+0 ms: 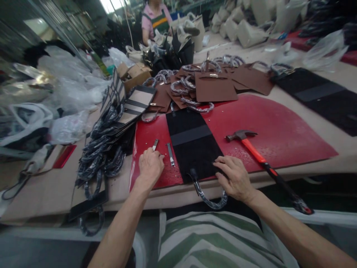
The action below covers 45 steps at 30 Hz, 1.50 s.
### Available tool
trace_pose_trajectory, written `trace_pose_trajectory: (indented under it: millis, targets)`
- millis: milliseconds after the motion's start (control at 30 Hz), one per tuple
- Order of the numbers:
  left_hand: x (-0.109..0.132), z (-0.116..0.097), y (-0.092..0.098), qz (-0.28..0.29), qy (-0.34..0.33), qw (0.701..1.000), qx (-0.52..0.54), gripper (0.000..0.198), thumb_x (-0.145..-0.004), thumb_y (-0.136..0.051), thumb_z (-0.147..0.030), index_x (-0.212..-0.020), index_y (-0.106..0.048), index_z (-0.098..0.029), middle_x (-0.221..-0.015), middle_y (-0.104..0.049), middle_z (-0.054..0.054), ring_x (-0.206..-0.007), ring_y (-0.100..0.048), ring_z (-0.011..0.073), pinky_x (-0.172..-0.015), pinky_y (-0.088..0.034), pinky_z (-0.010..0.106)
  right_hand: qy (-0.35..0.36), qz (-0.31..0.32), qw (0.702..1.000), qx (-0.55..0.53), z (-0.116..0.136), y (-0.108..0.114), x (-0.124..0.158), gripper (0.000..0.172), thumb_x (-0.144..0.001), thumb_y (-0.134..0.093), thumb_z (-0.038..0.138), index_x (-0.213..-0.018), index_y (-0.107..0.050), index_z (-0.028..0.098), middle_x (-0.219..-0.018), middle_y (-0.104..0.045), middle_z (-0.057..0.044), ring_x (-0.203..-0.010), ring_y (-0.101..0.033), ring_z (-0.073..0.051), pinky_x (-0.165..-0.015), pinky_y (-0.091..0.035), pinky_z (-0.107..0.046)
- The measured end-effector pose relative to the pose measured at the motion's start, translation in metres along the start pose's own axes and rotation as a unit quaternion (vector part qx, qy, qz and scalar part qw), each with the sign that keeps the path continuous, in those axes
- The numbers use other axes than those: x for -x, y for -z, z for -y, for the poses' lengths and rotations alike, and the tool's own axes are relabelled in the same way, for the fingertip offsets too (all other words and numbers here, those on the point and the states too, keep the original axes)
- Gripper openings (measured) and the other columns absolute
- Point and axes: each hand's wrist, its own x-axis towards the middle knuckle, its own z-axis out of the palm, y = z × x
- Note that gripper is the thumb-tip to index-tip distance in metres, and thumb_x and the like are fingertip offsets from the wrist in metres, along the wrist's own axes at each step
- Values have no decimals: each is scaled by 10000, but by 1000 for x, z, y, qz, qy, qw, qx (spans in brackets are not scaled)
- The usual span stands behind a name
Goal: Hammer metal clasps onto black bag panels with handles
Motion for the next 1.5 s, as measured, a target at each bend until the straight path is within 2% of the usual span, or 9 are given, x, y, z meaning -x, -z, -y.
trace_pose_trajectory:
  millis: [167, 300, 533, 600, 833, 1000, 1200, 1400, 1500]
  targets:
    - [-12, -25, 7, 99, 47, 990, 84, 379, -885, -558, -499, -852, -763, -182, -899, -733, 170, -943, -686, 350, -761, -511, 395, -2, 2, 1000, -5, 2, 1, 0, 243, -912, -514, 230, -1110, -629, 149, -1150, -631, -130, -1074, -550, -294, -924, -420, -476]
    - [-27, -34, 3, 119, 71, 985, 100, 340, -804, -645, -468, -814, -750, -145, -876, -740, 203, -921, -700, 365, -727, -514, 389, -5, -3, 1000, -10, 3, 1, 1, 247, -907, -512, 233, -1105, -630, 146, -1147, -630, -127, -1070, -546, -291, -926, -416, -474]
    - [-34, -26, -4, 185, 106, 946, 245, 251, -737, -634, -330, -562, -652, -152, -505, -638, 119, -528, -646, 253, -473, -430, 293, -12, -6, 1000, -16, 3, -1, 3, 256, -901, -517, 244, -1113, -630, 157, -1155, -628, -119, -1077, -539, -288, -942, -408, -474]
    - [-26, -19, -6, 183, 134, 900, 371, 227, -728, -642, -333, -597, -638, -148, -470, -611, 77, -439, -591, 201, -413, -393, 255, -12, -5, 1000, -17, 2, 0, 3, 261, -903, -514, 246, -1116, -632, 153, -1157, -628, -121, -1074, -536, -289, -936, -409, -474]
    - [10, -15, -12, 137, 149, 639, 743, 349, -600, -822, -332, -782, -630, -105, -641, -675, 30, -466, -575, 94, -420, -458, 169, -11, 2, 1000, -16, 1, 0, 4, 262, -902, -521, 248, -1111, -637, 141, -1160, -627, -126, -1077, -531, -293, -939, -409, -475]
    - [30, -38, -17, 146, 123, 551, 812, 514, -617, -868, -305, -1028, -623, -119, -738, -707, 23, -587, -674, 136, -537, -570, 215, -15, 7, 1000, -17, 1, 0, 4, 267, -899, -519, 249, -1128, -626, 163, -1172, -623, -117, -1088, -534, -292, -949, -407, -478]
    - [44, -65, -32, 78, 22, 585, 807, 353, -768, -803, -296, -1013, -591, -156, -903, -736, 45, -789, -747, 205, -709, -632, 307, -15, 8, 1000, -12, 2, 0, 4, 275, -906, -505, 249, -1142, -618, 166, -1169, -625, -119, -1089, -535, -293, -943, -408, -478]
    - [53, -78, -36, -16, -54, 705, 707, 207, -869, -700, -279, -1010, -616, -153, -1017, -736, 83, -920, -736, 204, -855, -607, 318, -18, 12, 1000, -13, 2, 1, 3, 287, -894, -506, 248, -1147, -614, 165, -1169, -623, -121, -1089, -532, -300, -942, -412, -486]
    - [58, -80, -40, -26, -55, 728, 683, 196, -884, -678, -268, -1032, -605, -164, -1043, -741, 88, -937, -736, 211, -829, -615, 318, -32, 29, 999, -18, 1, 1, 4, 312, -877, -520, 249, -1166, -618, 188, -1180, -620, -110, -1101, -530, -300, -956, -409, -491]
